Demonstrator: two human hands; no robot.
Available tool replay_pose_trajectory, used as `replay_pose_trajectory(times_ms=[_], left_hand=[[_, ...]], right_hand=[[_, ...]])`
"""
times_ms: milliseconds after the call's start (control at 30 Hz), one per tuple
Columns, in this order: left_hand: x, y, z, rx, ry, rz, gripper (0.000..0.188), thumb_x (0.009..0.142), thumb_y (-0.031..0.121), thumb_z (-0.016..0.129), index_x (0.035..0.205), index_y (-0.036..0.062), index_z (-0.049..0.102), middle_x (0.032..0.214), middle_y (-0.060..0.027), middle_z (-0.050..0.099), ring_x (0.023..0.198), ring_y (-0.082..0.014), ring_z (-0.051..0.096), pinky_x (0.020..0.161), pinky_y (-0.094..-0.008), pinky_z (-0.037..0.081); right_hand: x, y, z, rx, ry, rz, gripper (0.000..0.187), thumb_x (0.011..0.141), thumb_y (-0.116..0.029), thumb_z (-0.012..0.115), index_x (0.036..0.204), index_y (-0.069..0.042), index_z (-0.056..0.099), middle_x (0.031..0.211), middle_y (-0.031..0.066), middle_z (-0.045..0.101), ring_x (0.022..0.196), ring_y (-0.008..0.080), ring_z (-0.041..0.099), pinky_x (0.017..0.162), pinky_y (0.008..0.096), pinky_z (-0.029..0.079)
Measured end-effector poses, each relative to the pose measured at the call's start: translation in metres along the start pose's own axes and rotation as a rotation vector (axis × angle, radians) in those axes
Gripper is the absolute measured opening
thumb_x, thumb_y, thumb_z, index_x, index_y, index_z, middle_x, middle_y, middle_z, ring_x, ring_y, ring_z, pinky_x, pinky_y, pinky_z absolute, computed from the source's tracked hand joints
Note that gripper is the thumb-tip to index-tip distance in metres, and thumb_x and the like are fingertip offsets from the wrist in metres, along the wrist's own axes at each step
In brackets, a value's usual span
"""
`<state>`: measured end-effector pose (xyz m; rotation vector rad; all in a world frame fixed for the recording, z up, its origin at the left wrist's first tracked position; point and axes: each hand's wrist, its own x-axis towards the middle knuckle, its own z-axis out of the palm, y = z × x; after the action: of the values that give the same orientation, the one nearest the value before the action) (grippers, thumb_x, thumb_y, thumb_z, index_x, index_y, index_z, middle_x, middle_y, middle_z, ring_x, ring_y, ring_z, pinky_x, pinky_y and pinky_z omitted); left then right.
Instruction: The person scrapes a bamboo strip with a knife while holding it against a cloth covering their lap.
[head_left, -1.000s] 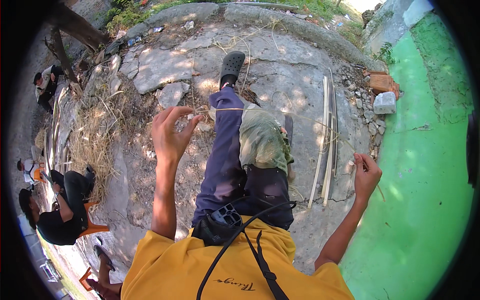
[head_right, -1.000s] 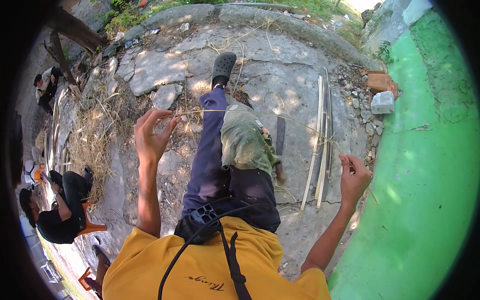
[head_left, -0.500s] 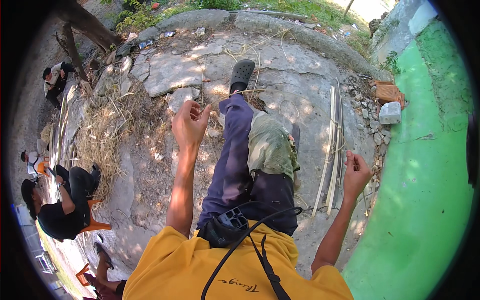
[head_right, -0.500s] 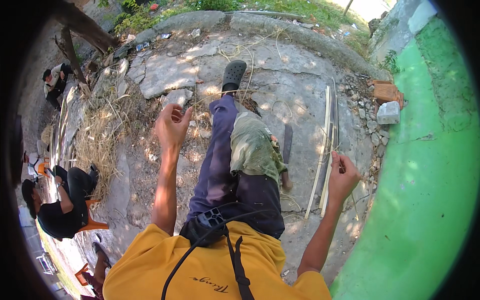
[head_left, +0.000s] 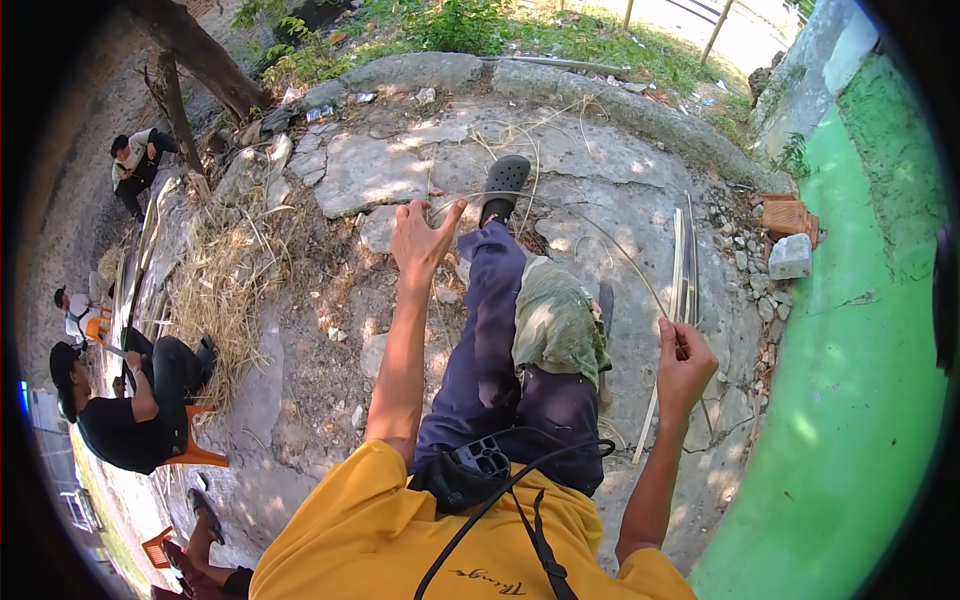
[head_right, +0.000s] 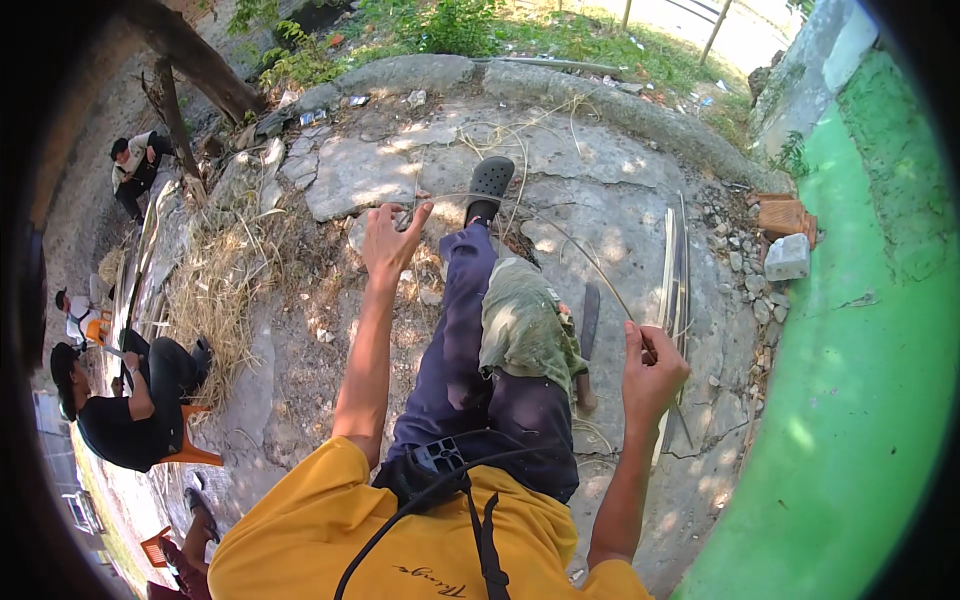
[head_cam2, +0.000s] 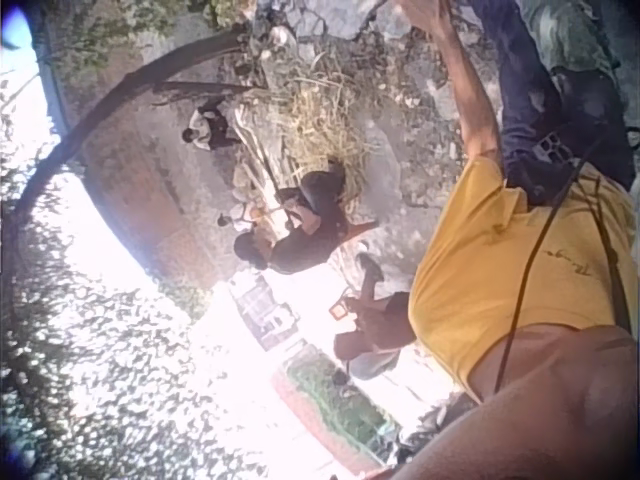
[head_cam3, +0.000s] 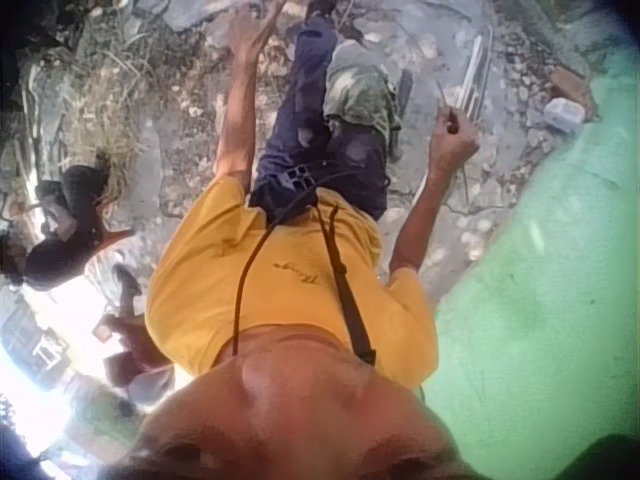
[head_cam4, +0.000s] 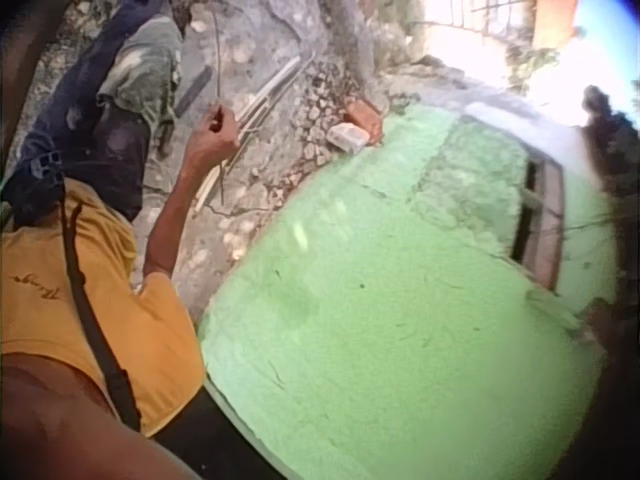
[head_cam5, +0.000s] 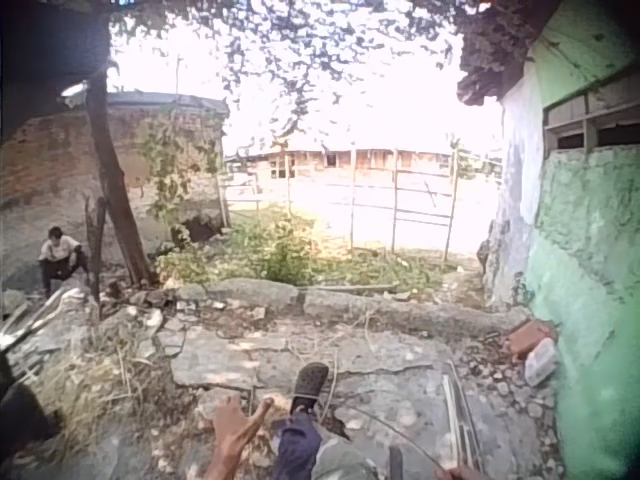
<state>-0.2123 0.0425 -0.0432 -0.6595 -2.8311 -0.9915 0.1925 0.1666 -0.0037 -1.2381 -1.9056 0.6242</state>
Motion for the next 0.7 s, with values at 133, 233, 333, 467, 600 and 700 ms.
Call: replay_pose_trajectory(times_ms=[133,233,333,467,600,700], left_hand=[[0.001,0.001,0.009,0.013,-0.066,0.019,0.088,0.083,0.085,0.064,0.121,0.0063,0.07,0.123,-0.0164,0.062,0.115,-0.0355,0.065,0.098,-0.0484,0.051],[0.001,0.009,0.005,0.023,-0.089,0.034,0.087,0.083,0.087,0.062,0.118,0.0071,0.072,0.124,-0.0168,0.062,0.115,-0.0359,0.065,0.098,-0.0479,0.051],[0.0,0.014,0.009,0.056,-0.123,-0.055,0.088,0.083,0.09,0.058,0.113,0.0082,0.074,0.12,-0.0177,0.064,0.114,-0.037,0.065,0.096,-0.0488,0.051],[0.007,0.007,0.009,0.081,-0.169,-0.088,0.091,0.081,0.09,0.059,0.122,0.0107,0.075,0.127,-0.0196,0.066,0.117,-0.0418,0.066,0.099,-0.0558,0.05],[0.016,-0.011,-0.012,0.234,-0.209,-0.004,0.09,0.081,0.09,0.06,0.125,0.0117,0.074,0.133,-0.0193,0.066,0.117,-0.041,0.066,0.101,-0.0534,0.049],[0.012,-0.017,-0.013,0.229,-0.248,0.018,0.089,0.082,0.087,0.063,0.13,0.0136,0.072,0.138,-0.0183,0.064,0.125,-0.038,0.064,0.115,-0.0595,0.039]], right_hand=[[-0.003,0.0,0.003,0.029,0.034,0.047,0.025,0.096,-0.023,0.081,0.089,0.0,0.075,0.069,0.0073,0.066,0.056,0.0126,0.054,0.053,0.0295,0.043],[-0.003,0.005,0.001,0.012,0.026,0.027,0.024,0.097,-0.023,0.08,0.09,0.0,0.076,0.068,0.0053,0.067,0.057,0.0095,0.057,0.053,0.027,0.043],[-0.004,-0.002,-0.003,0.005,0.003,0.031,0.025,0.097,-0.024,0.079,0.091,0.0,0.077,0.068,0.0054,0.067,0.056,0.0094,0.056,0.053,0.0272,0.042],[0.002,-0.012,-0.015,-0.029,-0.081,0.003,0.025,0.095,-0.026,0.081,0.101,-0.002,0.078,0.078,0.0096,0.071,0.056,0.0168,0.06,0.056,0.0321,0.047],[0.015,0.004,-0.043,-0.151,-0.187,-0.111,0.025,0.095,-0.024,0.078,0.114,-0.008,0.08,0.093,0.0102,0.076,0.067,0.0223,0.069,0.065,0.0353,0.053],[0.02,0.018,-0.062,-0.186,-0.145,-0.138,0.018,0.097,-0.02,0.075,0.11,-0.009,0.08,0.093,0.0098,0.075,0.07,0.0262,0.07,0.067,0.0384,0.053]])
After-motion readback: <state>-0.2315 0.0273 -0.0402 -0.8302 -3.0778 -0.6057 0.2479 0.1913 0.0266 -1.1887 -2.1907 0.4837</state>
